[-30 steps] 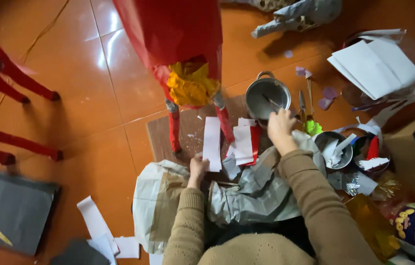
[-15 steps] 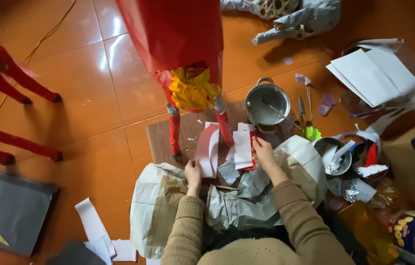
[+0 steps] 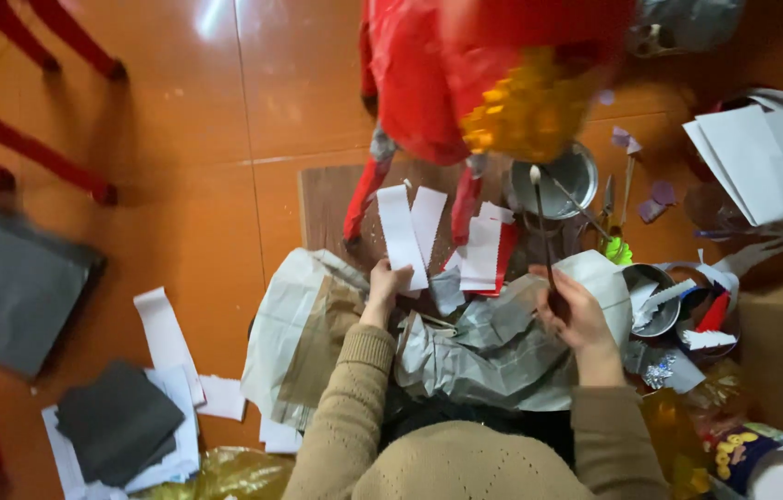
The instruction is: Applying colored paper strips and adhesive to a large paper animal frame to create a craft figure.
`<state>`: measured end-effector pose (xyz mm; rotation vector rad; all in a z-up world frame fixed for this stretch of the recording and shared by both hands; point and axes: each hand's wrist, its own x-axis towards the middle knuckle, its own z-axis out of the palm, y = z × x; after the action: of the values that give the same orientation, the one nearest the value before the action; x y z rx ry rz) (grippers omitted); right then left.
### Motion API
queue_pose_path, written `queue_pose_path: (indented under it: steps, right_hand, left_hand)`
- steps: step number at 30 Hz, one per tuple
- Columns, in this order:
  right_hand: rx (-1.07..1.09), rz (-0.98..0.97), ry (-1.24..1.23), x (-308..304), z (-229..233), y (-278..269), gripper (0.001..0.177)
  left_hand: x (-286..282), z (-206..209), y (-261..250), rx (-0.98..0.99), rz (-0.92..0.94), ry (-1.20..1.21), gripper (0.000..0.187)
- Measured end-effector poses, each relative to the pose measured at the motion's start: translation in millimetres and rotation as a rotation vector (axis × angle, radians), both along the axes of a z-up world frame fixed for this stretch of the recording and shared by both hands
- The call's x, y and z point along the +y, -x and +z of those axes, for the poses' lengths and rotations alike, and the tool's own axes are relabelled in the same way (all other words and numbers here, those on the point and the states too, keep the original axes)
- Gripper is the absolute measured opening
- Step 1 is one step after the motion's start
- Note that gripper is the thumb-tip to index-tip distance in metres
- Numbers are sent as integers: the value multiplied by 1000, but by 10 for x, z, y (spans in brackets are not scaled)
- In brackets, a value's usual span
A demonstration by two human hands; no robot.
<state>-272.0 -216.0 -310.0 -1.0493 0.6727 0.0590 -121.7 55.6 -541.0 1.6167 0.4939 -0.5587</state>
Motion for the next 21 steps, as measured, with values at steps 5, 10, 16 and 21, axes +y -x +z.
queue_pose_path:
  steps: [5,10,16,21]
  right_hand:
    - [142,252,152,306,-402,10,33]
    - [-142,586,1232,786,-759,-703,39]
    - [375,718,1293,1168,-900,-1481,32]
    - [131,766,1470,1184,-1231,-1034,62]
  left_hand:
    - [-83,132,21,29,-31,14,52]
    - [-12,118,42,38,-123,-62,61]
    - [-34,87,74,62,-99,-5,57]
    - [-24,202,92,155,-33,87,42]
